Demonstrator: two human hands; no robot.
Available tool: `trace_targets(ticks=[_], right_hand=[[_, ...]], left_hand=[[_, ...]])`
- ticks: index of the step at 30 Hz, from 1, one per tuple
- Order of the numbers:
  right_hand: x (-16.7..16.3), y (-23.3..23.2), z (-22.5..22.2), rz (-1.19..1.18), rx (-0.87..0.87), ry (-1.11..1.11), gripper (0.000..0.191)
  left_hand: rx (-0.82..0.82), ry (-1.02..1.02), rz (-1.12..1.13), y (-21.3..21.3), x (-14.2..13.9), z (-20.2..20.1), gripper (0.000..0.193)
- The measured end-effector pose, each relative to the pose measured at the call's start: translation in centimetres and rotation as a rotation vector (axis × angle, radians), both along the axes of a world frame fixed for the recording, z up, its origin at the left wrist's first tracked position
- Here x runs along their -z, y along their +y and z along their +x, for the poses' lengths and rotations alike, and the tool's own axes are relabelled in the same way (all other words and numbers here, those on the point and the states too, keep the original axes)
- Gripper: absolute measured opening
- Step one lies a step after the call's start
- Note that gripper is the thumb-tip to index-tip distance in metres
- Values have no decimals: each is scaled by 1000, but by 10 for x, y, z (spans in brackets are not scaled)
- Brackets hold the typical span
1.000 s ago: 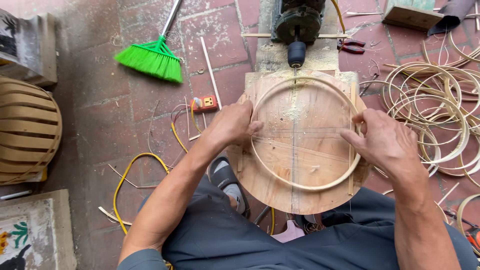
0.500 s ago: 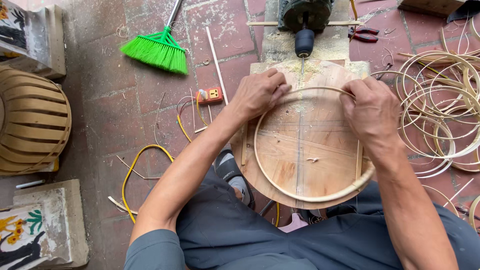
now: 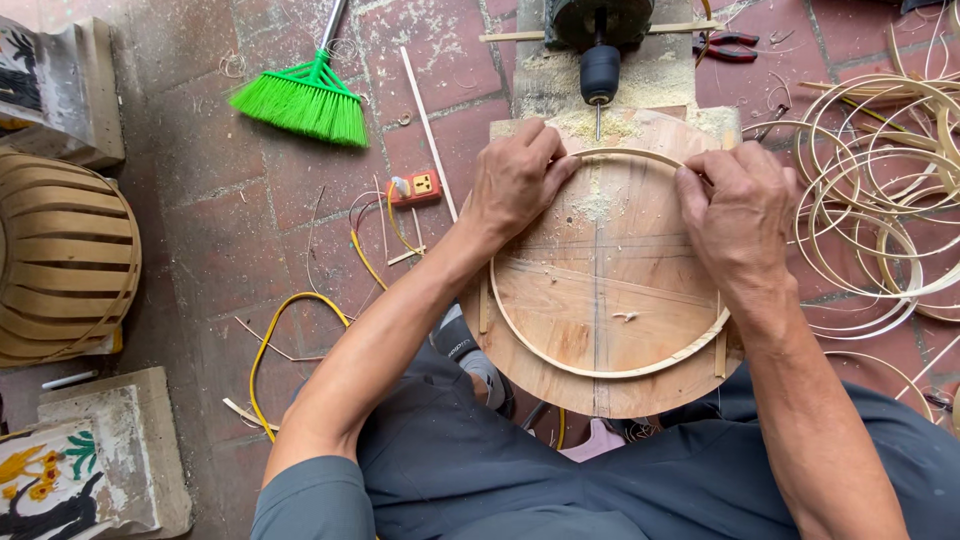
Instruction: The person sits on the floor and uses a drill press to make holes in thin bamboo rings. They repeatedly pick up a ring, place it on a wooden jig under the drill, operate the machine, and then set the finished ring aside.
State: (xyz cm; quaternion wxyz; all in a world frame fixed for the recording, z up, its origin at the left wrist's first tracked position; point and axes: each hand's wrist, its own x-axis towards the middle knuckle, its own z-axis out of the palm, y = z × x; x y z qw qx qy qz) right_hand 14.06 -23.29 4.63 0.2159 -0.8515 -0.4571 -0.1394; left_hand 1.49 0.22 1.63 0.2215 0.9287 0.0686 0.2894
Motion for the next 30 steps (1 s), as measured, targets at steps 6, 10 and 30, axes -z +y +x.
trace_targets(ticks=[6,10,30], right_hand=[[6,-12,-4,-19,49,3,7],[11,-17,-3,-72,52,64,8],[7,-1,0,43,21,89,20]], left_hand=[[-55,76,28,-4,-11,-19,29],[-40,108,81,-1,-6,-30,23],[-15,-7,-14,5,0,-25,22]])
